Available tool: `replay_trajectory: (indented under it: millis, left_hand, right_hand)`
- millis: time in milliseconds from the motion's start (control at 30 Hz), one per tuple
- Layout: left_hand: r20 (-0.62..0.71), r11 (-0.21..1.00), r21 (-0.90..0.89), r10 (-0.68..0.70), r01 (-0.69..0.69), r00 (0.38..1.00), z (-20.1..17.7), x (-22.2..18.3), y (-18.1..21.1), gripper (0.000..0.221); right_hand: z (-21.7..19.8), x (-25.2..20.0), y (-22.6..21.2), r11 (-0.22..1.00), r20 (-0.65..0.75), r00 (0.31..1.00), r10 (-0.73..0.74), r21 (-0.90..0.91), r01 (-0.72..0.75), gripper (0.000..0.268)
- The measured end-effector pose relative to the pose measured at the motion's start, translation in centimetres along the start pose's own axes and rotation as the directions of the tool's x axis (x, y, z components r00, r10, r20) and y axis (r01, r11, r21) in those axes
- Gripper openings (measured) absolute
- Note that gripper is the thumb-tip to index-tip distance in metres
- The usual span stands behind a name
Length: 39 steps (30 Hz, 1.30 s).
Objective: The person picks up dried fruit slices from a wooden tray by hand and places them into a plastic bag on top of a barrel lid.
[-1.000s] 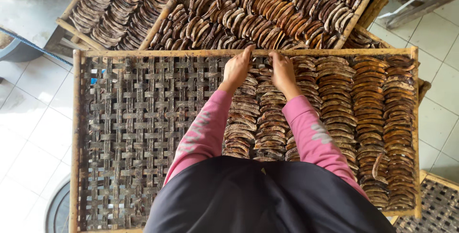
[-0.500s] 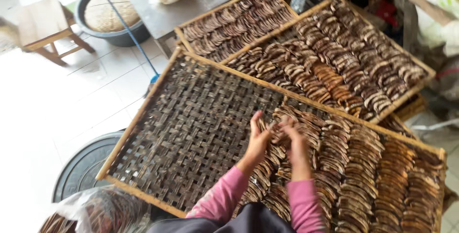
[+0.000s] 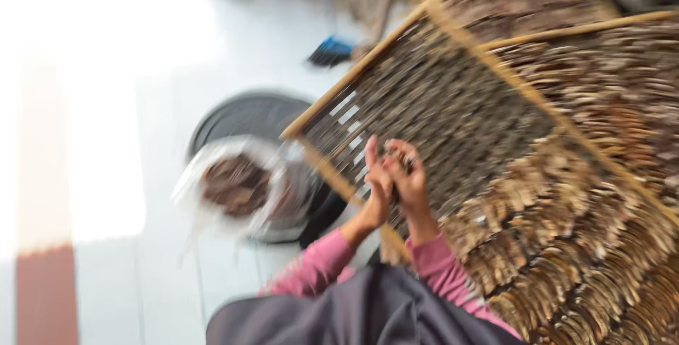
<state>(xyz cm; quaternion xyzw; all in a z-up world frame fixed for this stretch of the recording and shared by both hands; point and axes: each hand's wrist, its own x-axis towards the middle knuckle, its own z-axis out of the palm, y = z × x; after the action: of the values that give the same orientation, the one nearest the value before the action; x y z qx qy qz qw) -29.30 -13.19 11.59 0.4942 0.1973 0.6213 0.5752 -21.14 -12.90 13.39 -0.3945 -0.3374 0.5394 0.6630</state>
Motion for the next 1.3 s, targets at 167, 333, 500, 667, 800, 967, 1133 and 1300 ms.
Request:
replay_trajectory:
  millis: [167, 333, 500, 667, 800, 967, 1133, 1300]
  left_hand:
    - [-0.258, 0.898, 0.419, -0.027, 0.137, 0.966, -14.7, -3.5, 13.5, 0.081]
    - [-0.319, -0.041, 0.933, 0.362, 0.357, 0.876, -29.0, -3.2, 24.5, 0.082]
    - [-0.721, -0.271, 0.691, -0.187, 0.67, 0.667, -35.3, -3.7, 24.9, 0.106]
    - [-0.513, 0.26, 0.844, 0.134, 0.47, 0.848, -35.1, -11.6, 23.5, 0.118]
    - [-0.711, 0.585, 0.375, -0.316, 0.719, 0.628, -32.8, -14.1, 20.9, 0.103]
    - [-0.737, 0.713, 0.373, -0.16, 0.593, 0.656, -31.0, -14.2, 19.6, 0.087]
    - [-0.754, 0.646, 0.404, -0.165, 0.648, 0.636, -30.7, -14.3, 19.5, 0.09]
    - [-0.626, 0.556, 0.677, 0.088, 0.483, 0.775, -30.0, -16.0, 19.4, 0.09]
  right_hand:
    - [12.1, -0.9, 2.7, 0.955, 0.115, 0.953, 0.28, 0.067, -0.289, 0.038]
    - [21.2, -0.3, 5.8, 0.959, 0.319, 0.906, 0.277, -0.146, -0.242, 0.038]
    - [28.0, 0.9, 13.6, 0.744, 0.71, 0.62, 0.334, -0.602, 0.289, 0.047]
    - [31.2, -1.2, 20.8, 0.479, 0.698, 0.554, 0.453, -0.715, 0.509, 0.06]
    - [30.3, -2.5, 22.5, 0.331, 0.677, 0.416, 0.607, -0.691, 0.642, 0.088]
    - [28.9, 0.5, 24.2, 0.297, 0.52, 0.656, 0.547, -0.853, 0.428, 0.058]
    - [31.3, -2.9, 30.0, -0.301, 0.598, 0.799, -0.063, -0.775, 0.556, 0.075]
    - [30.2, -4.5, 31.1, -0.341, 0.55, 0.817, 0.176, -0.744, 0.574, 0.055]
